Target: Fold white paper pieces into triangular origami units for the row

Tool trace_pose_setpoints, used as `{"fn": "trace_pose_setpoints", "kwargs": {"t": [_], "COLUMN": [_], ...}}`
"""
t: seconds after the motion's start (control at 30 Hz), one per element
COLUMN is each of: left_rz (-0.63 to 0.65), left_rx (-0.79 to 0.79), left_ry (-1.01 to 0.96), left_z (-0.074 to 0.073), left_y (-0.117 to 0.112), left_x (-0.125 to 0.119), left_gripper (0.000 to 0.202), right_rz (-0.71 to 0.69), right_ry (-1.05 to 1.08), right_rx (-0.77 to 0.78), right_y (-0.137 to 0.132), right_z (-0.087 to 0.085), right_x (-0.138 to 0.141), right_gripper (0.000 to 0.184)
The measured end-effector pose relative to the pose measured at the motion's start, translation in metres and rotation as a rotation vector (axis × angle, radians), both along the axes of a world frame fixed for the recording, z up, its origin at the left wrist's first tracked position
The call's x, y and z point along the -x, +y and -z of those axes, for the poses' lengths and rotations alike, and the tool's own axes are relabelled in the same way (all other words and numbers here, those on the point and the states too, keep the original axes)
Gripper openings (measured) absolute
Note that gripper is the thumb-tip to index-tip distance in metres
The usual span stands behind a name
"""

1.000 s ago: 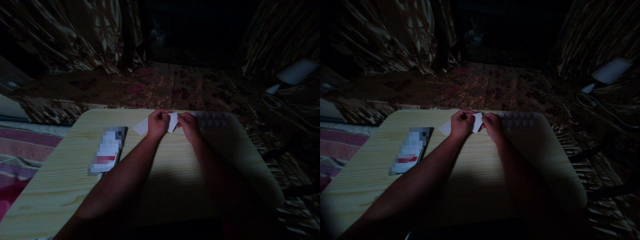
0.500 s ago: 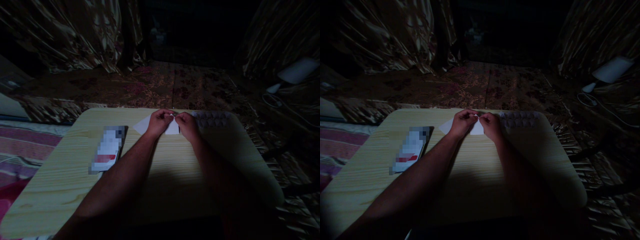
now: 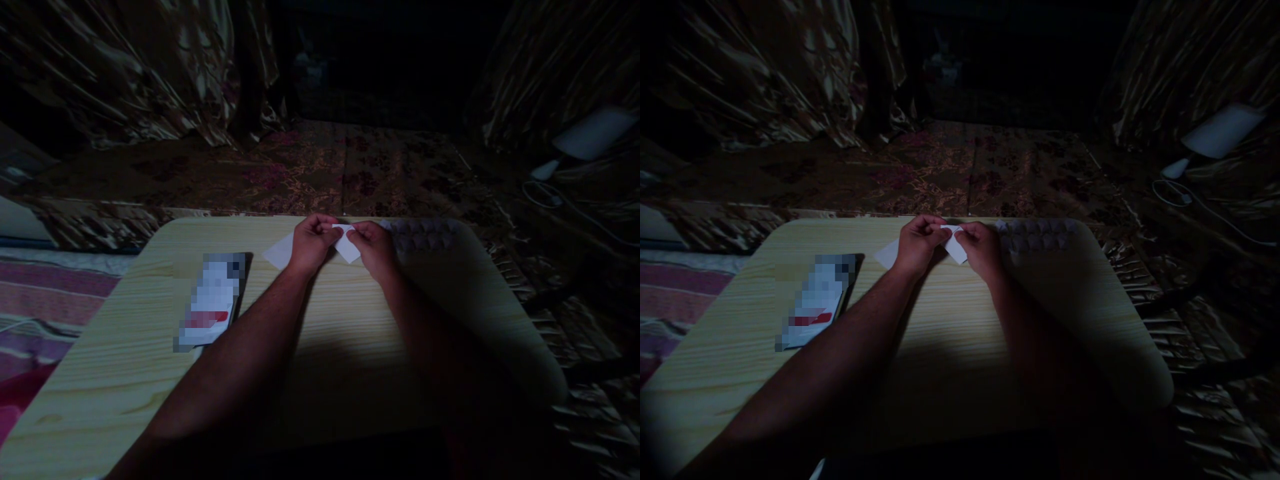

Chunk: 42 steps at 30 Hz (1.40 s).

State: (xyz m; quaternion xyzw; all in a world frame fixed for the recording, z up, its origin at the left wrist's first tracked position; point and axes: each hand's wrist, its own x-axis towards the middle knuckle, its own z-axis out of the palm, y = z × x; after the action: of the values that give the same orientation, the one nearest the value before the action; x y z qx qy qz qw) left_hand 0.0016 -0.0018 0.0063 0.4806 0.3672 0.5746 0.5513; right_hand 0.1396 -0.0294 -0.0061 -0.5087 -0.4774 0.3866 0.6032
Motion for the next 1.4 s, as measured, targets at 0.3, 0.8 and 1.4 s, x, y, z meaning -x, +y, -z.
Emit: {"fn": "trace_pose_setpoints", "kwargs": {"t": [0.3,0.8,1.4], "left_rz": [-0.007,-0.006,0.016], "left_rx": [-0.006,-0.038,-0.053], "left_ry": [0.025,0.049,0.045], "left_z": [0.0014,0.004,0.0035], "left_y": [0.0009,0.0002,-0.001], "left_x": [0.0002,-0.0018,-0.0017], "left_gripper": [0.029,0.029,0.026], "right_rz": [0.019,0.058,0.061], "right_ry": [0.004,-0.065,-0.073], "right_rx": [0.006,0.024,0.029], "right_y": [-0.001,0.0003,0.0006], "right_z": [-0.0029,-0.0025,-0.0019], "right_x": [0.0013,0.002,0.0015], "right_gripper": [0.022,0.022,0.02]}}
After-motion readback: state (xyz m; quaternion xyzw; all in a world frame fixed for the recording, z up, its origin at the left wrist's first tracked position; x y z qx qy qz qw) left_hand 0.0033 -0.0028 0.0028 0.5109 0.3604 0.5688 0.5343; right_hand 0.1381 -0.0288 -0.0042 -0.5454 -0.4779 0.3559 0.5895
